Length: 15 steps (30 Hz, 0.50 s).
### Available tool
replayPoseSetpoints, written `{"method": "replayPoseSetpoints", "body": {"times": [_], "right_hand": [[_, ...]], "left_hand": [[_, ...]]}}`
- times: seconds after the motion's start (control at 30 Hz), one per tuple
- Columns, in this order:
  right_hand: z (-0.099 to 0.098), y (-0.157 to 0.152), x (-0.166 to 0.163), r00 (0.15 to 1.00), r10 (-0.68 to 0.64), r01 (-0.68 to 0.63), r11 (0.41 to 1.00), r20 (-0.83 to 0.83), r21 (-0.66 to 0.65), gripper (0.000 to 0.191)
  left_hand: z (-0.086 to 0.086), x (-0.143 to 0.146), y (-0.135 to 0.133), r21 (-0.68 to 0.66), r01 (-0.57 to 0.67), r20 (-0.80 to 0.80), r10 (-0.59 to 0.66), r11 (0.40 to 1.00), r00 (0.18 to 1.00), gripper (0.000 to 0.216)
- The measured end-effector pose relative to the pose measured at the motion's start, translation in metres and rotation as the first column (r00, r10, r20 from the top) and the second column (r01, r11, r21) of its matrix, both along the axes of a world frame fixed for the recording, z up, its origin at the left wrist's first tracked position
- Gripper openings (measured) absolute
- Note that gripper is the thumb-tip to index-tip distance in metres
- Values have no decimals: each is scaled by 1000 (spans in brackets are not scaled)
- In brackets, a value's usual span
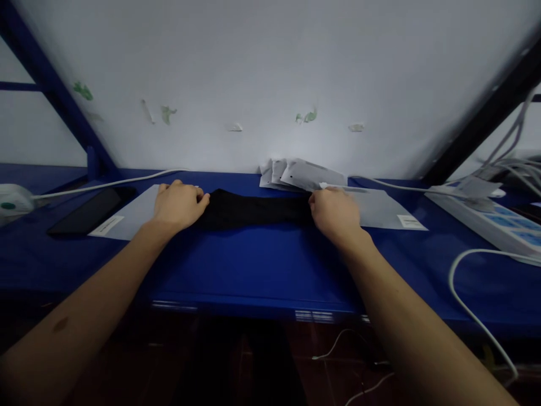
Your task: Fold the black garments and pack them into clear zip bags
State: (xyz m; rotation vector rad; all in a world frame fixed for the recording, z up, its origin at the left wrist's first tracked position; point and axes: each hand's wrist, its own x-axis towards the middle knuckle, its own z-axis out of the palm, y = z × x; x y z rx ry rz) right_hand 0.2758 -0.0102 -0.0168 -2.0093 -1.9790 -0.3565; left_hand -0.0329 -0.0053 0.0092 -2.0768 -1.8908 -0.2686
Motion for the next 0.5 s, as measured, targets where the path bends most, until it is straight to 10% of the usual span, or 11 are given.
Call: {"method": "replayPoseSetpoints", "body": {"times": [0.5], "right_hand": [[-1,4,1,999,-25,20,987,26,159,36]], "left_hand": [[-9,-13,7,-8,114,45,-114,993,993,38]]}}
